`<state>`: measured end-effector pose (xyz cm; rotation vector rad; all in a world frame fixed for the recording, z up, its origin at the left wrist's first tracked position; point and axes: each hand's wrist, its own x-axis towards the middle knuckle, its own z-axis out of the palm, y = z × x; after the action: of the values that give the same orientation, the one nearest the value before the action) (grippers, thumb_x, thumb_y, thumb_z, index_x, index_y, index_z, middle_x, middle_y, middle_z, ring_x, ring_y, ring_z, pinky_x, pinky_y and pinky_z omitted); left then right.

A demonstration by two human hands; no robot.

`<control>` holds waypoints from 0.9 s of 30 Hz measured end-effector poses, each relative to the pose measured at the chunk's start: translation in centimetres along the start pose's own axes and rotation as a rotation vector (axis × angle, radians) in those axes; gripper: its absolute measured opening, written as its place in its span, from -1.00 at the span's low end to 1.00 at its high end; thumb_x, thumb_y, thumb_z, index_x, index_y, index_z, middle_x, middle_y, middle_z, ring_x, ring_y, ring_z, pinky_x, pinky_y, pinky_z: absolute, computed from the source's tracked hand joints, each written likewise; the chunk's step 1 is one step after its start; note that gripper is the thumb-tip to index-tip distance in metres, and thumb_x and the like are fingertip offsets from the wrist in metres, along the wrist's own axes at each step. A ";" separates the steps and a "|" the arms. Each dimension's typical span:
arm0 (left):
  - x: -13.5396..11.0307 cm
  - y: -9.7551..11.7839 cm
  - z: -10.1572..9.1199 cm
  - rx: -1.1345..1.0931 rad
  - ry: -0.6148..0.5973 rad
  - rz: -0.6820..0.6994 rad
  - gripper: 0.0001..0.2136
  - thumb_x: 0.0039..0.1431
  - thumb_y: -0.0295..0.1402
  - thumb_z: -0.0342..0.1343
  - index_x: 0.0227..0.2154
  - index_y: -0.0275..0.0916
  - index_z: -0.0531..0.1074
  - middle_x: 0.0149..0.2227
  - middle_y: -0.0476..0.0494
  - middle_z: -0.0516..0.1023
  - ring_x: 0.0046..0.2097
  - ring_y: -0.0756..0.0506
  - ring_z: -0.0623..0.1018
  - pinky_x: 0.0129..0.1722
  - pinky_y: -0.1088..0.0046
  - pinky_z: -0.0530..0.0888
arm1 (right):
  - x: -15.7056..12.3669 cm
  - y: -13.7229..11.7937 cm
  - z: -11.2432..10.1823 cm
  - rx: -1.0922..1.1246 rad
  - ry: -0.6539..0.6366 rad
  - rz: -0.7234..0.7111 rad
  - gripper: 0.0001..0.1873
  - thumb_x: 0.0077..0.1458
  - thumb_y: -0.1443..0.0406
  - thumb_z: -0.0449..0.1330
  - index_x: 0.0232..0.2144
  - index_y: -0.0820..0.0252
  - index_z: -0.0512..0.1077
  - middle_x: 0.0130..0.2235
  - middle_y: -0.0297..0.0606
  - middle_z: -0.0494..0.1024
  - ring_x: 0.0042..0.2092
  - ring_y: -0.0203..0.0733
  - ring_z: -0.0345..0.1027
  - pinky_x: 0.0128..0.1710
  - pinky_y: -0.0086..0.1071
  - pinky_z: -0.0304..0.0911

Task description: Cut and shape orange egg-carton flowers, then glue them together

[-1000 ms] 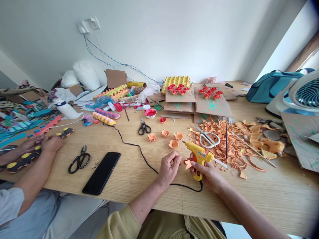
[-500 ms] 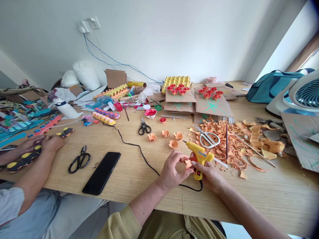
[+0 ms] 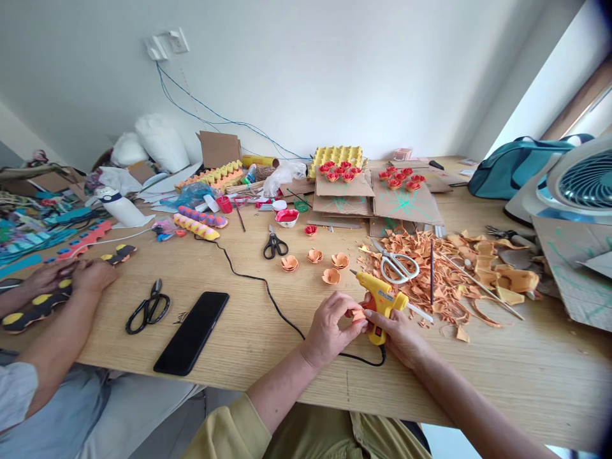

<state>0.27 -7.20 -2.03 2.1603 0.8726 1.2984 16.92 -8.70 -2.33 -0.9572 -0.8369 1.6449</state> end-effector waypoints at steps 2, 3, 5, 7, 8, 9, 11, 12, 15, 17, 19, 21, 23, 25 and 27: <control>-0.1 0.0 0.0 0.002 0.002 -0.016 -0.91 0.19 -0.41 0.21 -0.26 -0.22 0.43 -0.29 -0.12 0.52 -0.21 -0.10 0.52 -0.17 0.35 0.50 | 0.0 0.0 -0.1 0.014 -0.013 -0.004 -0.52 -0.20 0.11 0.50 -0.28 0.10 0.39 -0.43 -0.39 0.47 -0.42 -0.26 0.35 -0.38 -0.34 0.29; -0.1 0.0 0.1 0.008 0.005 -0.024 -0.90 0.20 -0.40 0.21 -0.23 -0.21 0.44 -0.28 -0.12 0.54 -0.20 -0.11 0.52 -0.15 0.34 0.50 | 0.1 0.1 -0.1 0.018 -0.016 -0.004 -0.52 -0.19 0.10 0.49 -0.28 0.10 0.39 -0.42 -0.39 0.48 -0.42 -0.26 0.36 -0.37 -0.34 0.30; -0.3 0.0 0.0 0.022 0.012 -0.034 -0.84 0.21 -0.39 0.20 -0.15 -0.20 0.45 -0.24 -0.14 0.58 -0.18 -0.12 0.54 -0.12 0.31 0.51 | 0.1 0.1 -0.2 0.006 -0.013 0.006 -0.52 -0.18 0.09 0.49 -0.27 0.10 0.40 -0.40 -0.37 0.50 -0.43 -0.26 0.37 -0.36 -0.32 0.33; -0.4 -0.1 0.0 0.036 0.019 -0.038 -0.78 0.21 -0.39 0.20 -0.08 -0.18 0.45 -0.18 -0.15 0.60 -0.15 -0.13 0.55 -0.08 0.28 0.51 | 0.2 0.0 -0.3 -0.018 -0.003 0.012 -0.52 -0.18 0.07 0.48 -0.28 0.12 0.41 -0.41 -0.35 0.51 -0.44 -0.25 0.38 -0.37 -0.31 0.34; -0.4 -0.1 0.0 0.043 0.021 -0.038 -0.76 0.20 -0.40 0.21 -0.07 -0.17 0.45 -0.16 -0.16 0.61 -0.14 -0.14 0.56 -0.07 0.28 0.50 | 0.2 0.0 -0.3 -0.026 -0.003 0.011 -0.52 -0.18 0.06 0.49 -0.28 0.12 0.42 -0.42 -0.35 0.51 -0.44 -0.24 0.38 -0.38 -0.31 0.34; -0.4 -0.1 -0.1 0.048 0.022 -0.038 -0.75 0.20 -0.40 0.21 -0.06 -0.17 0.45 -0.16 -0.15 0.61 -0.15 -0.13 0.56 -0.07 0.28 0.50 | 0.2 -0.1 -0.3 -0.029 -0.004 0.009 -0.51 -0.19 0.05 0.49 -0.29 0.13 0.42 -0.43 -0.34 0.51 -0.44 -0.23 0.39 -0.38 -0.31 0.34; -0.4 0.0 -0.1 0.055 0.023 -0.038 -0.76 0.20 -0.41 0.21 -0.07 -0.18 0.45 -0.17 -0.15 0.61 -0.17 -0.13 0.56 -0.08 0.28 0.50 | 0.2 -0.1 -0.2 -0.024 -0.006 0.006 -0.51 -0.20 0.05 0.49 -0.29 0.13 0.43 -0.43 -0.34 0.52 -0.45 -0.23 0.39 -0.39 -0.31 0.34; -0.4 0.0 -0.1 0.055 0.025 -0.037 -0.78 0.19 -0.41 0.21 -0.09 -0.18 0.46 -0.18 -0.14 0.61 -0.17 -0.13 0.56 -0.09 0.28 0.49 | 0.2 0.0 -0.3 -0.021 -0.005 0.006 -0.51 -0.20 0.05 0.49 -0.28 0.13 0.43 -0.42 -0.34 0.52 -0.45 -0.24 0.39 -0.39 -0.31 0.34; -0.3 0.1 -0.1 0.042 0.024 -0.029 -0.84 0.20 -0.41 0.21 -0.16 -0.20 0.46 -0.22 -0.14 0.60 -0.17 -0.12 0.55 -0.10 0.29 0.49 | 0.3 0.3 -0.4 -0.001 -0.001 0.009 -0.53 -0.17 0.09 0.49 -0.27 0.14 0.42 -0.38 -0.33 0.54 -0.44 -0.27 0.39 -0.35 -0.32 0.36; -0.2 0.1 -0.1 0.034 0.017 -0.017 -0.88 0.20 -0.42 0.21 -0.20 -0.21 0.46 -0.24 -0.13 0.59 -0.17 -0.12 0.55 -0.11 0.30 0.48 | 0.3 0.4 -0.5 0.013 -0.002 0.011 -0.53 -0.15 0.10 0.49 -0.26 0.13 0.41 -0.37 -0.34 0.54 -0.43 -0.29 0.39 -0.34 -0.33 0.36; -0.2 0.1 -0.1 0.035 0.004 -0.005 -0.90 0.20 -0.41 0.21 -0.23 -0.21 0.45 -0.26 -0.11 0.59 -0.17 -0.12 0.55 -0.11 0.30 0.48 | 0.2 0.5 -0.5 0.024 -0.009 0.009 -0.53 -0.16 0.11 0.49 -0.26 0.12 0.40 -0.38 -0.36 0.53 -0.43 -0.28 0.39 -0.34 -0.33 0.36; -0.1 0.1 -0.2 0.044 -0.010 0.005 -0.91 0.21 -0.41 0.20 -0.23 -0.20 0.45 -0.26 -0.11 0.59 -0.17 -0.12 0.55 -0.11 0.30 0.47 | 0.2 0.4 -0.4 0.033 -0.023 0.009 -0.53 -0.17 0.13 0.49 -0.26 0.10 0.39 -0.40 -0.38 0.52 -0.43 -0.27 0.39 -0.37 -0.34 0.35; -0.1 0.1 -0.2 0.057 -0.013 0.008 -0.91 0.23 -0.42 0.18 -0.21 -0.20 0.45 -0.24 -0.11 0.60 -0.16 -0.12 0.55 -0.10 0.30 0.47 | 0.1 0.2 -0.2 0.044 -0.035 0.013 -0.52 -0.18 0.14 0.50 -0.26 0.10 0.38 -0.41 -0.39 0.51 -0.44 -0.27 0.39 -0.40 -0.36 0.33; -0.1 0.1 -0.2 0.062 -0.005 0.009 -0.86 0.23 -0.43 0.17 -0.16 -0.20 0.45 -0.22 -0.13 0.59 -0.15 -0.12 0.54 -0.09 0.29 0.48 | 0.2 0.0 0.0 0.048 -0.040 0.021 -0.51 -0.19 0.14 0.51 -0.26 0.10 0.38 -0.41 -0.39 0.52 -0.44 -0.27 0.39 -0.43 -0.38 0.32; -0.1 0.3 -0.2 0.052 0.005 0.012 -0.80 0.22 -0.44 0.19 -0.10 -0.19 0.44 -0.18 -0.15 0.58 -0.13 -0.13 0.54 -0.08 0.29 0.49 | 0.2 0.0 0.0 0.045 -0.034 0.025 -0.51 -0.22 0.15 0.52 -0.27 0.12 0.39 -0.41 -0.39 0.52 -0.44 -0.28 0.39 -0.43 -0.39 0.32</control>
<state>0.13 -7.42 -1.78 2.2058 0.9062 1.3016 16.87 -8.47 -2.41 -0.9143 -0.8107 1.6987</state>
